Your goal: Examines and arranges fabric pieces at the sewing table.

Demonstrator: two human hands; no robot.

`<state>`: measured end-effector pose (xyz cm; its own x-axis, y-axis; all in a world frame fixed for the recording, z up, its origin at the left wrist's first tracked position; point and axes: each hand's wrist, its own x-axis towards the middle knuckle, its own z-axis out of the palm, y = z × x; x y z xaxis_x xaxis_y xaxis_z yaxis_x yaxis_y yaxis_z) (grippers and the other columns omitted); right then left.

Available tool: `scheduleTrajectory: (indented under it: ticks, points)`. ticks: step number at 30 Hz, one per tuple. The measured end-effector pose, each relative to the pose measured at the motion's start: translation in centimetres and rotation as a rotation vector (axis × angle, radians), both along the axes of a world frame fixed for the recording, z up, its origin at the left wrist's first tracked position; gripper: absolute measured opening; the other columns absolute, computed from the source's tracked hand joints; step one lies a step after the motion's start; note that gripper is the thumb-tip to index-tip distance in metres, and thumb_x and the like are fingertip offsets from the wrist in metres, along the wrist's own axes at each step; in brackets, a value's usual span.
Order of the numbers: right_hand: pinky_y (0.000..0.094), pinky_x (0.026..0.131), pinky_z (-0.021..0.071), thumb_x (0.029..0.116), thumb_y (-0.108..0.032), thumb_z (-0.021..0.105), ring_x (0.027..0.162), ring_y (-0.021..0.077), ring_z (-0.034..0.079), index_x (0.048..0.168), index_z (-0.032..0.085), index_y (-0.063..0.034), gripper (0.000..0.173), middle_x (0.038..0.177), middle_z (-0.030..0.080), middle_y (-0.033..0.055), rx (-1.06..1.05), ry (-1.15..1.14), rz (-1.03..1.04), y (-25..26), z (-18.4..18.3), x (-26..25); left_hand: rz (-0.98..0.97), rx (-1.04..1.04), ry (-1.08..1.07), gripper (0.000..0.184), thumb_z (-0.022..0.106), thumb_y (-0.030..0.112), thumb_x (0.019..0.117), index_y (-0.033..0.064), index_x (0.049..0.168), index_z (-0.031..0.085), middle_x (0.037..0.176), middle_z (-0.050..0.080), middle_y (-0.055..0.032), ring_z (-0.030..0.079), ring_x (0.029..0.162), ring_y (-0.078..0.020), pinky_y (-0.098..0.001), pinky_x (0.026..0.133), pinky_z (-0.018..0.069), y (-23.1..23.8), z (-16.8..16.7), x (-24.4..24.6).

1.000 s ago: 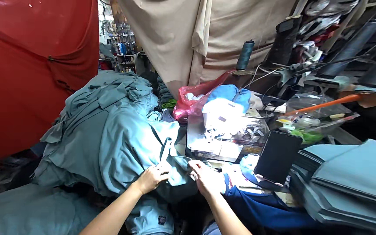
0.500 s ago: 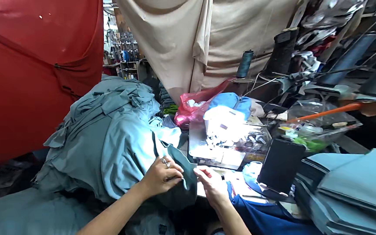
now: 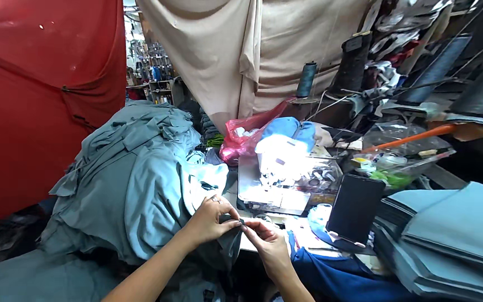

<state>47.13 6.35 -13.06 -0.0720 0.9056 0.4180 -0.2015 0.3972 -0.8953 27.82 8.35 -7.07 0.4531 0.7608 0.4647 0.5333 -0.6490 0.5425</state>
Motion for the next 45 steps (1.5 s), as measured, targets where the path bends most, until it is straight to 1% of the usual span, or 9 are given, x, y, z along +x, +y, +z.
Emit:
scheduleTrajectory:
  ticks: [8, 14, 17, 20, 24, 30, 33, 36, 45]
  points:
    - [0.0227, 0.083, 0.0596, 0.0885, -0.001, 0.068, 0.088, 0.0072, 0.071, 0.101, 0.074, 0.0025, 0.014, 0.095, 0.075, 0.0051, 0.137, -0.009, -0.084, -0.2, -1.0, -0.2, -0.100, -0.287, -0.100, 0.016, 0.076, 0.019, 0.0920, 0.0039, 0.099, 0.078, 0.095, 0.075, -0.0010, 0.066, 0.096, -0.0022, -0.0243, 0.092, 0.0514, 0.7, 0.8, -0.1]
    - [0.0219, 0.063, 0.0500, 0.0779, -0.046, 0.082, 0.069, 0.0096, 0.058, 0.098, 0.071, -0.0025, 0.049, 0.081, 0.066, 0.0076, 0.357, -0.497, -0.480, -1.5, -4.5, -1.6, -0.120, -0.169, -0.211, 0.008, 0.077, 0.009, 0.0893, 0.0016, 0.092, 0.076, 0.088, 0.072, -0.0016, 0.067, 0.087, -0.0038, -0.0233, 0.084, 0.0564, 2.4, 2.5, 0.3]
    - [0.0313, 0.059, 0.0543, 0.0826, -0.027, 0.074, 0.063, 0.0153, 0.063, 0.102, 0.074, -0.0011, 0.032, 0.078, 0.069, 0.0091, 0.226, -0.594, -0.441, -1.3, -6.0, -1.9, -0.136, -0.065, -0.312, 0.007, 0.071, 0.006, 0.0943, -0.0009, 0.096, 0.072, 0.091, 0.068, -0.0035, 0.066, 0.082, -0.0042, -0.0210, 0.079, 0.0572, 3.4, 3.2, 1.0]
    - [0.0247, 0.071, 0.0572, 0.0915, -0.019, 0.065, 0.076, 0.0063, 0.069, 0.099, 0.077, -0.0022, 0.022, 0.085, 0.075, 0.0050, -0.015, -0.422, -0.237, -1.3, -5.4, -1.1, -0.100, 0.166, -0.287, 0.011, 0.067, 0.009, 0.0971, -0.0002, 0.096, 0.072, 0.091, 0.067, -0.0037, 0.062, 0.081, -0.0035, -0.0179, 0.077, 0.0532, 4.4, 3.5, 1.4]
    - [0.0227, 0.075, 0.0555, 0.0961, -0.022, 0.070, 0.079, 0.0013, 0.067, 0.096, 0.072, -0.0132, 0.009, 0.086, 0.072, -0.0067, -0.377, -0.047, 0.654, -1.8, -3.1, 2.1, -0.086, 0.362, -0.229, 0.011, 0.068, 0.010, 0.0955, -0.0007, 0.094, 0.072, 0.089, 0.068, -0.0054, 0.061, 0.080, -0.0054, -0.0181, 0.076, 0.0520, 5.0, 4.0, 1.3]
    - [0.0297, 0.086, 0.0574, 0.0792, -0.042, 0.081, 0.114, 0.0145, 0.064, 0.143, 0.054, -0.0036, 0.080, 0.134, 0.061, 0.0113, -0.108, -0.349, 0.040, 0.8, 0.9, 2.1, -0.200, 0.449, -0.068, 0.011, 0.069, 0.011, 0.0947, 0.0010, 0.094, 0.074, 0.091, 0.070, -0.0064, 0.067, 0.084, -0.0079, -0.0214, 0.077, 0.0576, 3.8, 3.9, 1.7]
    - [0.0329, 0.097, 0.0534, 0.0804, -0.035, 0.083, 0.117, 0.0116, 0.062, 0.135, 0.063, -0.0113, 0.063, 0.127, 0.067, 0.0025, -0.049, -0.298, 0.005, 1.5, 4.5, 1.8, -0.255, 0.441, -0.067, 0.011, 0.070, 0.010, 0.0937, -0.0002, 0.094, 0.074, 0.090, 0.070, -0.0069, 0.066, 0.082, -0.0069, -0.0198, 0.075, 0.0569, 3.1, 3.6, 2.0]
    - [0.0247, 0.082, 0.0563, 0.0832, -0.020, 0.080, 0.091, 0.0038, 0.068, 0.106, 0.074, -0.0124, 0.025, 0.096, 0.073, -0.0044, -0.033, -0.219, 0.079, 2.2, 5.7, 1.2, -0.257, 0.427, -0.132, 0.011, 0.071, 0.009, 0.0929, -0.0014, 0.094, 0.074, 0.090, 0.070, -0.0063, 0.066, 0.083, -0.0054, -0.0183, 0.076, 0.0573, 2.4, 4.3, 1.7]
    - [0.0170, 0.064, 0.0516, 0.0880, -0.015, 0.073, 0.063, -0.0047, 0.058, 0.094, 0.072, -0.0112, 0.007, 0.074, 0.066, -0.0123, -0.345, -0.158, 0.266, 1.3, -3.4, 1.3, -0.171, 0.441, -0.303, 0.008, 0.069, 0.011, 0.0958, 0.0036, 0.095, 0.071, 0.094, 0.069, 0.0019, 0.062, 0.083, 0.0007, -0.0141, 0.074, 0.0530, 1.5, 8.9, -2.0]
